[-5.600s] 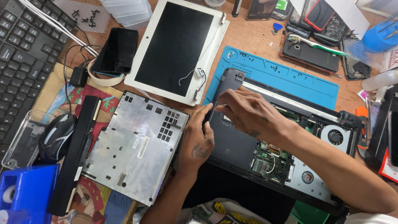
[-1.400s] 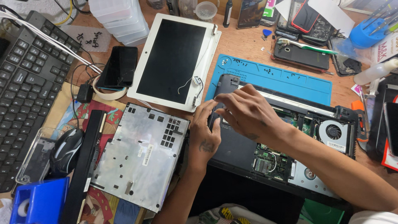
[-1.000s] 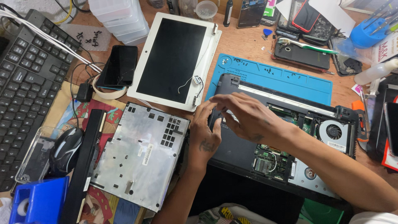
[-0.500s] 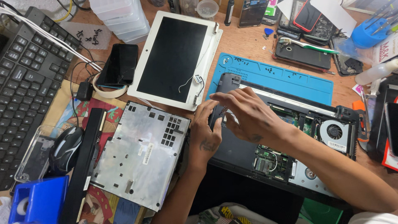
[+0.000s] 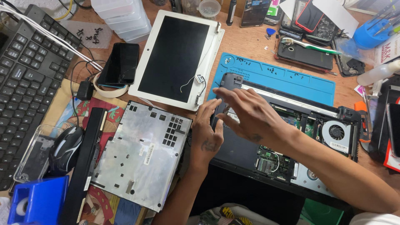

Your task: The person uses a screwdriver to remove screws from the bottom panel of a laptop. They then lift off the panel to expose the internal components, including the fan and heat sink, and disconnect a small cable.

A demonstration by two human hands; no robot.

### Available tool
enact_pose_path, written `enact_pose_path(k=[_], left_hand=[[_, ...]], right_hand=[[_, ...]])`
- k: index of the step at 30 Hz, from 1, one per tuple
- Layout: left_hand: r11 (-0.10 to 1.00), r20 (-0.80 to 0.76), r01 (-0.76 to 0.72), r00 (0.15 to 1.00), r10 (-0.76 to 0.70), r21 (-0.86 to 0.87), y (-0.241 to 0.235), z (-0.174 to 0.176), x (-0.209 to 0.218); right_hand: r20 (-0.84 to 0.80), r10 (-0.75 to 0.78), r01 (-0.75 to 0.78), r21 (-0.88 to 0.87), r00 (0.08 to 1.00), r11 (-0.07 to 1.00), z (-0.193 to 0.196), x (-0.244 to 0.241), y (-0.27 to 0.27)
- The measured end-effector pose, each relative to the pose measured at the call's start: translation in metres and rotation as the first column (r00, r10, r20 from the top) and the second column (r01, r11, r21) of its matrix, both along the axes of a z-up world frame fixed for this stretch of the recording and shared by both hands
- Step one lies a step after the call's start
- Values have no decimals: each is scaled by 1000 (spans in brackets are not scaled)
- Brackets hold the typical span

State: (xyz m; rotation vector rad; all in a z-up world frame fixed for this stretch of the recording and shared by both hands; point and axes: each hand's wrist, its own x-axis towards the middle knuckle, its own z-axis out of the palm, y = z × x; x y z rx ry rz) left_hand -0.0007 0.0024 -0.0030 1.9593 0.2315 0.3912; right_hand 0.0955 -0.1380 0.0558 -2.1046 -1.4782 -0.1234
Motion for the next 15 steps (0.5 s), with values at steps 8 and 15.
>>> enact_pose_path(k=[8,15], left_hand=[[1000,-20,-1,1000,0,-27,0,1,0],[1000,42,-1,999,1,-6,1,-2,-1]], right_hand=[[-149,32,-28,26,988,999,-6,2,2],[-280,54,-50,22,958,998,-1,2,1]])
